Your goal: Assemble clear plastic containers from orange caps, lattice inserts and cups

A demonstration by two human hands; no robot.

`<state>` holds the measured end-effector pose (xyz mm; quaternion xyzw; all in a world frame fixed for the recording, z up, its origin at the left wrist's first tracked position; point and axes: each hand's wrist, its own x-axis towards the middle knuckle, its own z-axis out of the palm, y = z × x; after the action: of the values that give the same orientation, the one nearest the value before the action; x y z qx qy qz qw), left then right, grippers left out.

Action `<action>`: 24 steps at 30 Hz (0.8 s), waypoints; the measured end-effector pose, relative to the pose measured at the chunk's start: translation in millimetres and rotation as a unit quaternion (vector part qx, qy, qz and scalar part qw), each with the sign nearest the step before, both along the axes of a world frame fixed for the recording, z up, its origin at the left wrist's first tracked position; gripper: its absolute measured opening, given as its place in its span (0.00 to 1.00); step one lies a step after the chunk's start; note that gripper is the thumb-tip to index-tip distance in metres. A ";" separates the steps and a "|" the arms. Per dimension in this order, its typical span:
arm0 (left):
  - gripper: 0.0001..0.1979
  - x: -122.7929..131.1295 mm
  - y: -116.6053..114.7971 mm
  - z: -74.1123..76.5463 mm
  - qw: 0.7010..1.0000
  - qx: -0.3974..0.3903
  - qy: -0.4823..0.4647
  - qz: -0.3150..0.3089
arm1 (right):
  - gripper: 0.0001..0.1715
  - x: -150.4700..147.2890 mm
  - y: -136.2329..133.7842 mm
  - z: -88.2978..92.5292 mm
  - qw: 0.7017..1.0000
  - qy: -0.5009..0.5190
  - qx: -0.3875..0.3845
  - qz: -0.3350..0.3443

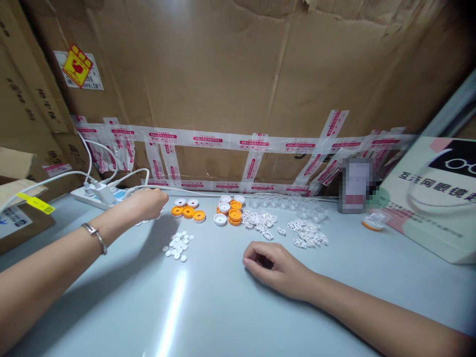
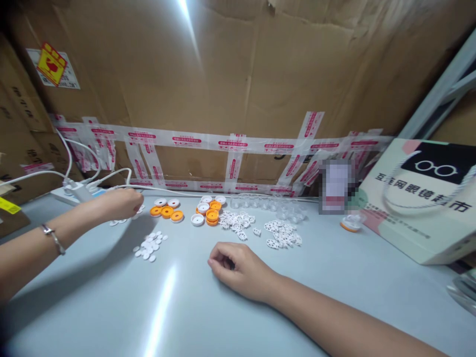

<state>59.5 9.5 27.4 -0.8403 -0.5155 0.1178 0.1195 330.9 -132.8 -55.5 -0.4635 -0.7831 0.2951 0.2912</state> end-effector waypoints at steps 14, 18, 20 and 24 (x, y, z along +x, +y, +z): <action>0.11 73.1 -92.1 -34.6 0.935 -0.042 -0.144 -0.323 | 0.07 -1.4 0.3 0.9 1.000 0.008 -0.014 -0.004; 0.10 74.9 -92.9 -34.2 0.937 -0.061 -0.128 -0.320 | 0.07 -0.9 1.0 0.1 1.000 0.007 -0.008 -0.002; 0.10 75.0 -89.3 -30.1 0.934 -0.099 -0.148 -0.308 | 0.07 -0.7 1.0 -0.2 1.000 0.004 -0.009 -0.002; 0.11 61.8 -57.9 -16.6 0.932 -0.099 -0.260 -0.231 | 0.08 -1.0 0.4 0.2 1.000 0.003 -0.008 -0.004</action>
<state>121.3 -48.5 10.8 -0.9451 -0.3055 -0.0854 -0.0791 329.9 -132.4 -55.3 -0.4680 -0.7780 0.3018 0.2911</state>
